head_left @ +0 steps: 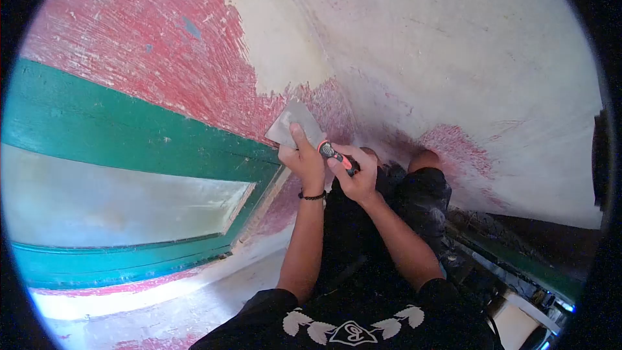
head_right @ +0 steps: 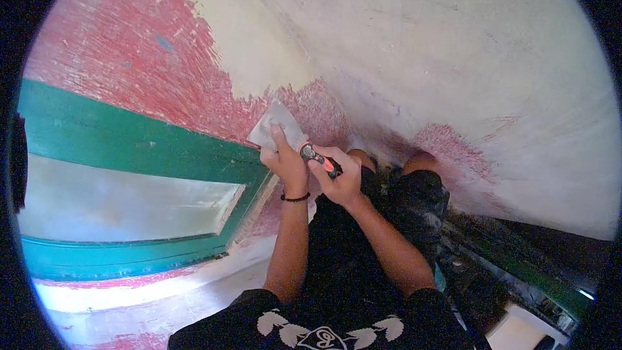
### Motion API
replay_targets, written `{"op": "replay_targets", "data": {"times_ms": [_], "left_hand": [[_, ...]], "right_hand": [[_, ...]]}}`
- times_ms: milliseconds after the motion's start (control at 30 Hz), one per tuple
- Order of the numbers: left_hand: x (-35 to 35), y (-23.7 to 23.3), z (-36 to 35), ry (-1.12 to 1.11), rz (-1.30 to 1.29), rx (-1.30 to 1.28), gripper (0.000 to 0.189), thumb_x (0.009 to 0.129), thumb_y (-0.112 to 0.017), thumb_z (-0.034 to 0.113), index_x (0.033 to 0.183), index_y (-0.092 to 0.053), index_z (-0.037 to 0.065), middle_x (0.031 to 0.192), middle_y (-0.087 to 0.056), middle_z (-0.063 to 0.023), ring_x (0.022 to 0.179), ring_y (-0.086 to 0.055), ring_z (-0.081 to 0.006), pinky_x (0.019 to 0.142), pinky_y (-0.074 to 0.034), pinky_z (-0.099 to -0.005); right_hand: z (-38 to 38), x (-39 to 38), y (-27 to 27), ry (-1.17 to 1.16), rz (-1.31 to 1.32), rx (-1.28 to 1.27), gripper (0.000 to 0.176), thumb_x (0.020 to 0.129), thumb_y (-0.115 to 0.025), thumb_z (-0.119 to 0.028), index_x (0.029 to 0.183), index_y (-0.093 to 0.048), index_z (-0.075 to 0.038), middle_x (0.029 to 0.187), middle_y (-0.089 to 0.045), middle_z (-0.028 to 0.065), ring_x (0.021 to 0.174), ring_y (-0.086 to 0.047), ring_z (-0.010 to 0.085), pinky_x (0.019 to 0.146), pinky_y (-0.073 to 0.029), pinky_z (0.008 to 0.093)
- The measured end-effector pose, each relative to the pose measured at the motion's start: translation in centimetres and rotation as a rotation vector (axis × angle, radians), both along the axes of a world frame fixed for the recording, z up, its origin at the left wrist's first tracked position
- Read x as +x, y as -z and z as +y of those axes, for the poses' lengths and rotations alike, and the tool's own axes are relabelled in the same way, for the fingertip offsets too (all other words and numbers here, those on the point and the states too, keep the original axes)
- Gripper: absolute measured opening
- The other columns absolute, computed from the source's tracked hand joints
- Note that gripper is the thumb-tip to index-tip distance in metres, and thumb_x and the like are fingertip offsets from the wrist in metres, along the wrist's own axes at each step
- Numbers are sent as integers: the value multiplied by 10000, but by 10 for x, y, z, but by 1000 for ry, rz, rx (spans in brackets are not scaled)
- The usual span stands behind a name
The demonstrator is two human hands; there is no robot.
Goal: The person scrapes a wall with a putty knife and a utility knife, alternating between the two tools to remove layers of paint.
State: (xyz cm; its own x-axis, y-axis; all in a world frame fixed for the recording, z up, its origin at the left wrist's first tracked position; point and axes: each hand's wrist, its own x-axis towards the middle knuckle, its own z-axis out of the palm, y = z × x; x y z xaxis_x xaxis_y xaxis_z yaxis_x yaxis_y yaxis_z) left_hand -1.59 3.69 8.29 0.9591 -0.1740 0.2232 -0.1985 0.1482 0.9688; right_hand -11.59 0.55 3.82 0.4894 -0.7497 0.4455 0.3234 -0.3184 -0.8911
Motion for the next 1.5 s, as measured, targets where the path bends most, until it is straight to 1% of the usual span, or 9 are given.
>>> {"op": "replay_targets", "data": {"times_ms": [333,433,533,600,733,1033,1233,1333,1500], "left_hand": [[2,4,5,-16,21,-12,367,1014,-546,256,1050,-607,-105,904,-662,-132,645,-644,-194,539,-582,-331],[1,2,7,3,14,-43,376,1017,-543,264,1046,-605,-105,912,-663,-132,647,-650,-196,531,-573,-324],[16,12,2,19,-115,46,374,1017,-544,266,1046,-606,-102,905,-661,-130,641,-652,-201,527,-575,-327],[9,5,0,38,-39,-8,371,1017,-546,266,1044,-610,-98,903,-661,-128,631,-649,-200,525,-573,-328],[-3,-2,0,0,41,-45,396,1035,-521,299,1022,-617,-85,821,-653,-100,635,-622,-172,526,-534,-315],[20,-13,-8,27,-213,116,387,1027,-532,261,981,-622,-113,790,-663,-93,702,-586,-148,625,-470,-344],[12,-17,-12,32,-140,43,376,1028,-525,253,967,-628,-103,774,-664,-85,635,-560,-139,574,-461,-335],[10,-2,2,24,-129,51,361,1027,-512,257,1039,-611,-90,869,-659,-112,679,-647,-170,533,-552,-313],[19,-2,-1,48,-153,112,370,1036,-511,245,940,-626,-93,779,-657,-74,656,-616,-137,580,-508,-307]], "right_hand": [[7,2,-1,17,-25,18,261,846,-745,-104,1061,-689,32,898,-727,111,787,-669,115,731,-529,264],[23,10,6,-1,-79,230,248,856,-737,-92,1065,-686,33,907,-725,94,800,-662,111,740,-522,257],[10,12,7,-30,-54,251,241,864,-729,-78,1069,-680,37,915,-720,85,830,-651,108,755,-515,258],[5,8,1,-56,-19,306,246,868,-729,-91,1072,-682,39,933,-718,87,831,-641,104,752,-511,260],[9,7,1,-22,-79,163,254,871,-732,-110,1077,-692,34,933,-717,85,807,-636,91,741,-510,254],[6,19,-5,-86,-149,371,248,905,-707,-88,1104,-662,53,972,-702,69,867,-619,85,770,-492,238],[3,18,0,-65,-127,331,261,903,-710,-92,1123,-666,42,1010,-701,71,899,-624,86,791,-496,241],[16,11,5,-133,-131,417,269,892,-713,-89,1121,-668,45,1012,-704,84,913,-635,110,812,-500,260],[9,14,2,-71,-69,361,255,888,-719,-101,1097,-680,40,989,-711,87,910,-641,121,808,-500,267]]}}
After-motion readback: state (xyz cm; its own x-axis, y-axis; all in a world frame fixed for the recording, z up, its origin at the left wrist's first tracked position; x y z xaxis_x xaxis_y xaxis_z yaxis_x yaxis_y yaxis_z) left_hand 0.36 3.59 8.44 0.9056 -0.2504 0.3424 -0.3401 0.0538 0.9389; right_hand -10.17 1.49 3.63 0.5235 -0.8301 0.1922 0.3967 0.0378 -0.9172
